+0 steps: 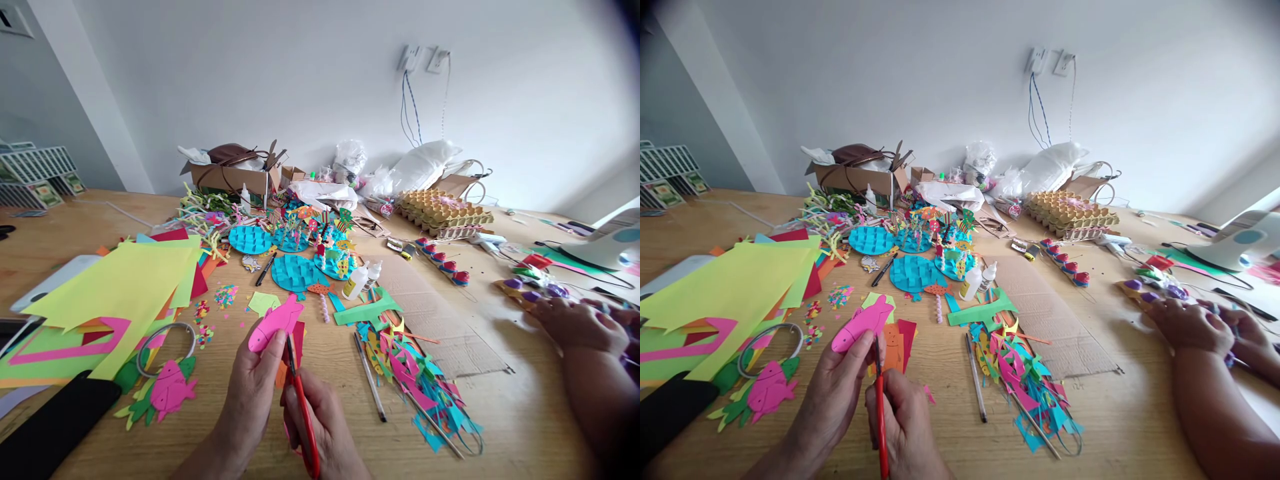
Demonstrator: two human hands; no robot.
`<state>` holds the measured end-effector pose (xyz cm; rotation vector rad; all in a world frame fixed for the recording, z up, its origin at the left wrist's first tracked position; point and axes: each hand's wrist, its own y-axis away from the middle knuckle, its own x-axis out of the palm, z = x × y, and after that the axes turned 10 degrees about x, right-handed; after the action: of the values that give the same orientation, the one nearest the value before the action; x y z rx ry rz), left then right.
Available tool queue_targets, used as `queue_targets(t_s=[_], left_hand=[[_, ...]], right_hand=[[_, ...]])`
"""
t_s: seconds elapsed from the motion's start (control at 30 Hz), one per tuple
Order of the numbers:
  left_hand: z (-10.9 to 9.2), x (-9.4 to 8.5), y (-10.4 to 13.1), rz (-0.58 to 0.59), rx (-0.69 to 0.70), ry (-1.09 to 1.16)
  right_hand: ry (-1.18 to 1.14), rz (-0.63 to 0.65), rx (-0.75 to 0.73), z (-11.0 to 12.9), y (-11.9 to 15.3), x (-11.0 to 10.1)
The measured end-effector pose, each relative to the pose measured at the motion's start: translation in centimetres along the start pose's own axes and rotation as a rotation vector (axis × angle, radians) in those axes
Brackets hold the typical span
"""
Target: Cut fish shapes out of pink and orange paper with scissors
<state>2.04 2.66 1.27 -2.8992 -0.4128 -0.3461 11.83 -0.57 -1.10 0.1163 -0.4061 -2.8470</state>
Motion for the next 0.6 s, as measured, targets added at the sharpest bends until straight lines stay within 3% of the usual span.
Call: queue_targets(t_s=[0.33,0.6], left_hand=[[0.5,-0.6,0.1,0.044,-0.033,0.06],[0.9,-1.4,-0.1,0.066,-0.025,0.053]], right_hand=[[0.039,-0.013,0.001,-0.3,0.1,-0.3],[0.119,0.064,-0.055,-0.1,0.0,-1.4]])
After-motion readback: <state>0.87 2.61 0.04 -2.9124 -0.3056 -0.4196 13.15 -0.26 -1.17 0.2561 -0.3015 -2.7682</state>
